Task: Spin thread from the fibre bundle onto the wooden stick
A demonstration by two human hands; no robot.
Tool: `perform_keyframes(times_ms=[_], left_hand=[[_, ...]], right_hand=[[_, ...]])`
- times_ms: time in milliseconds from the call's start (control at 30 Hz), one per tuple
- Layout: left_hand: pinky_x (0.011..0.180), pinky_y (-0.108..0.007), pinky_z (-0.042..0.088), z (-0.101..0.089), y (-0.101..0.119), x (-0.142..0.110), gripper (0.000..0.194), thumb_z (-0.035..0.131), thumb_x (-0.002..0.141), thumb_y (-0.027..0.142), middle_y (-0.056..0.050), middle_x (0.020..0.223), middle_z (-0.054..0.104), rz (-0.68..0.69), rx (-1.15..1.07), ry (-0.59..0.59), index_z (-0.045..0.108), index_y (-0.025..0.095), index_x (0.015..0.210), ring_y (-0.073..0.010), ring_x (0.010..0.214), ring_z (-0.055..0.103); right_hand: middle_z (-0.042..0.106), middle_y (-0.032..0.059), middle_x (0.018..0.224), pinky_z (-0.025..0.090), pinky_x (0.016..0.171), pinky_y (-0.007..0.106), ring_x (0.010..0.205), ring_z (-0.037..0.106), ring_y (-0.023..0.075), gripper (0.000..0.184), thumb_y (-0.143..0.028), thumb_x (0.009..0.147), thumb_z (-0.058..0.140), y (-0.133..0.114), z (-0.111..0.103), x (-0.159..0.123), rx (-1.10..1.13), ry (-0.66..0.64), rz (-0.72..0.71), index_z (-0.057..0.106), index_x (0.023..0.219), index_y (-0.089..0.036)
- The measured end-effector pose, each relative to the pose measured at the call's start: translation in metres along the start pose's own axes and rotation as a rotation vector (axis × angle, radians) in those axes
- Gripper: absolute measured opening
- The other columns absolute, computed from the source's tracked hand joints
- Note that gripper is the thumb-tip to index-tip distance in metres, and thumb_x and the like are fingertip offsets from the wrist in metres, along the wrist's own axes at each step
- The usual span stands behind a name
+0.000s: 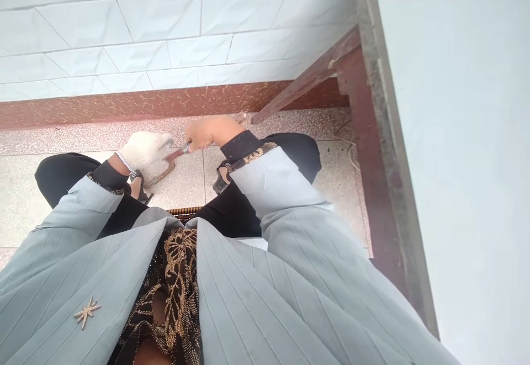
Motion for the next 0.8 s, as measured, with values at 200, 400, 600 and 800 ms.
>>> perform_keyframes(times_ms=[200,400,600,800], left_hand=[[0.074,-0.032,0.046,-0.018,-0.018,0.008,0.034,0.04,0.103,0.039,-0.006,0.089,0.072,0.127,-0.211,0.069,0.068,0.02,0.108,-0.022,0.082,0.067],[0.088,-0.033,0.05,-0.044,-0.031,0.01,0.035,0.038,0.101,0.035,-0.006,0.108,0.074,0.162,-0.462,0.174,0.066,0.018,0.113,-0.0197,0.095,0.068],[0.075,-0.032,0.047,-0.039,-0.025,0.002,0.037,0.034,0.104,0.035,-0.008,0.097,0.076,0.1,-0.108,0.038,0.066,0.02,0.115,-0.0219,0.087,0.071],[0.065,-0.032,0.041,-0.042,-0.026,-0.004,0.029,0.044,0.101,0.026,-0.011,0.088,0.075,0.038,0.16,0.063,0.065,0.02,0.12,-0.026,0.082,0.072]], right_hand=[[0.057,-0.0035,0.068,0.037,0.063,0.025,0.062,0.048,0.0098,0.027,-0.043,0.09,0.069,-0.003,-0.019,-0.03,0.348,-0.142,-0.417,0.07,0.095,-0.016],[0.061,0.0021,0.077,0.038,0.061,0.026,0.063,0.047,0.0113,0.043,-0.057,0.101,0.05,-0.005,-0.059,-0.041,0.583,0.446,-0.377,0.064,0.111,-0.018],[0.072,0.0144,0.104,0.044,0.07,0.031,0.083,0.062,0.0185,0.031,-0.037,0.101,0.05,0.0,-0.067,-0.014,0.252,0.543,0.02,0.068,0.11,-0.013],[0.074,0.0151,0.107,0.037,0.068,0.031,0.088,0.066,0.022,0.025,-0.028,0.094,0.059,-0.016,-0.026,0.005,-0.247,0.115,0.052,0.077,0.1,-0.012]])
Point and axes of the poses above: each hand's wrist, its own x-axis towards the middle knuckle, its own z-axis out of the palm, y = z × x, the point moved 2 cm from there along x, towards the middle knuckle
